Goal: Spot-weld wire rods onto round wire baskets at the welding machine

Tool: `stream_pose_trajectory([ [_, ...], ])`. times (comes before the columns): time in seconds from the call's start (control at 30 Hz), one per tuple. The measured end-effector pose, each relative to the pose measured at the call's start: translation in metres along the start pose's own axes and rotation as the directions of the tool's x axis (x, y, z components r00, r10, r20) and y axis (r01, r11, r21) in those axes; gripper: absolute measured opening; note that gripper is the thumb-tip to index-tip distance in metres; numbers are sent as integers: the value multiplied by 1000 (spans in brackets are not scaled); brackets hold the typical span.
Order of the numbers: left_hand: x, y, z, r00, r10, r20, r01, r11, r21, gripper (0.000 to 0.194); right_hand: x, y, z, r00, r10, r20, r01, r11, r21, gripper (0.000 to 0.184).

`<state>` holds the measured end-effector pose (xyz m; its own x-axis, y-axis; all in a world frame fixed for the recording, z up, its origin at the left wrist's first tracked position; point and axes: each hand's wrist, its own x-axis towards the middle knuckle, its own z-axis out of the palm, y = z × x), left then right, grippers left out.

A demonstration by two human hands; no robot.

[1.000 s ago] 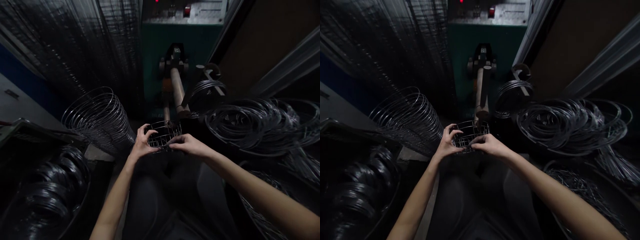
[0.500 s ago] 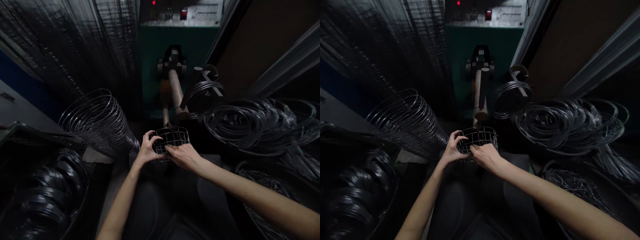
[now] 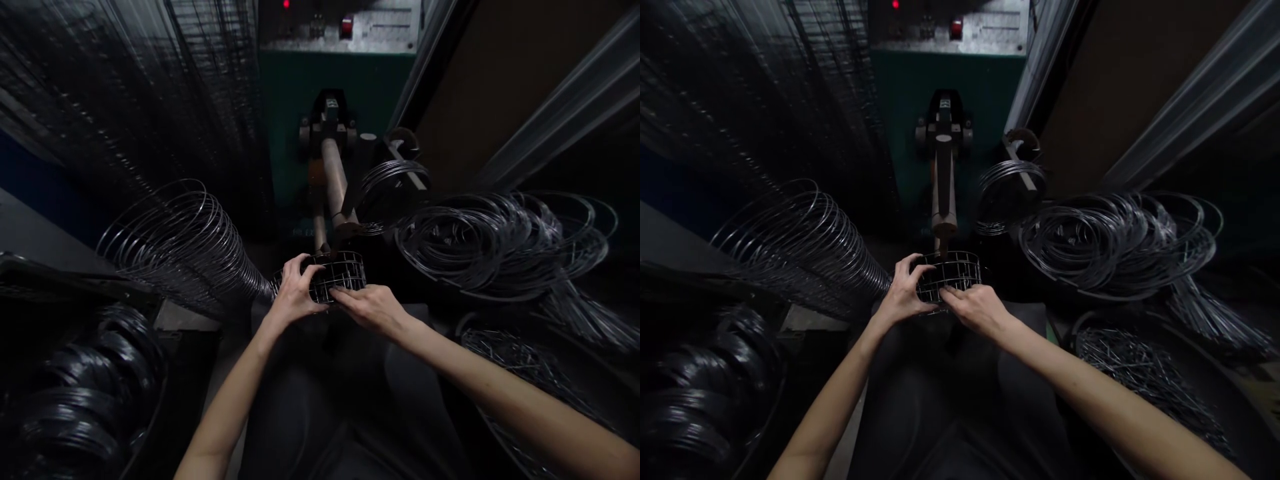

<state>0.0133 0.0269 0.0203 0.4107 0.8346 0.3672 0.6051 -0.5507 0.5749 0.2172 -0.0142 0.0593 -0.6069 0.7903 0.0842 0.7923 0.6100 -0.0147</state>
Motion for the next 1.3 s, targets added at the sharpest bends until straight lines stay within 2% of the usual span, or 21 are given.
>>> stream_pose_trajectory([
  [0.27, 10, 2, -4, 999, -22, 39, 22, 1000, -7, 77, 3, 6, -5, 1000, 9, -22, -9, 1000, -12, 37],
  [0.63, 15, 1, -4, 999, -25, 24, 25, 1000, -7, 79, 4, 9, -4, 999, -5, -41, 2, 998, -57, 37],
  [0.8, 18, 0, -8, 996, -38, 75, 40, 999, -32, 79, 5, 9, -6, 999, 27, -44, -28, 999, -15, 33],
  [0.97, 21, 3, -14, 991, -82, 109, 87, 995, -47, 79, 2, 9, -10, 999, 51, -8, -50, 998, 42, 37],
  [1.2, 42, -8, -14, 991, -104, 87, 107, 994, -29, 79, 19, 20, -3, 984, 147, -99, -140, 987, 75, 30],
  [1.3, 48, -14, -12, 995, -85, 55, 87, 996, -33, 78, 21, 26, 7, 961, 154, -230, -126, 984, 128, 28],
])
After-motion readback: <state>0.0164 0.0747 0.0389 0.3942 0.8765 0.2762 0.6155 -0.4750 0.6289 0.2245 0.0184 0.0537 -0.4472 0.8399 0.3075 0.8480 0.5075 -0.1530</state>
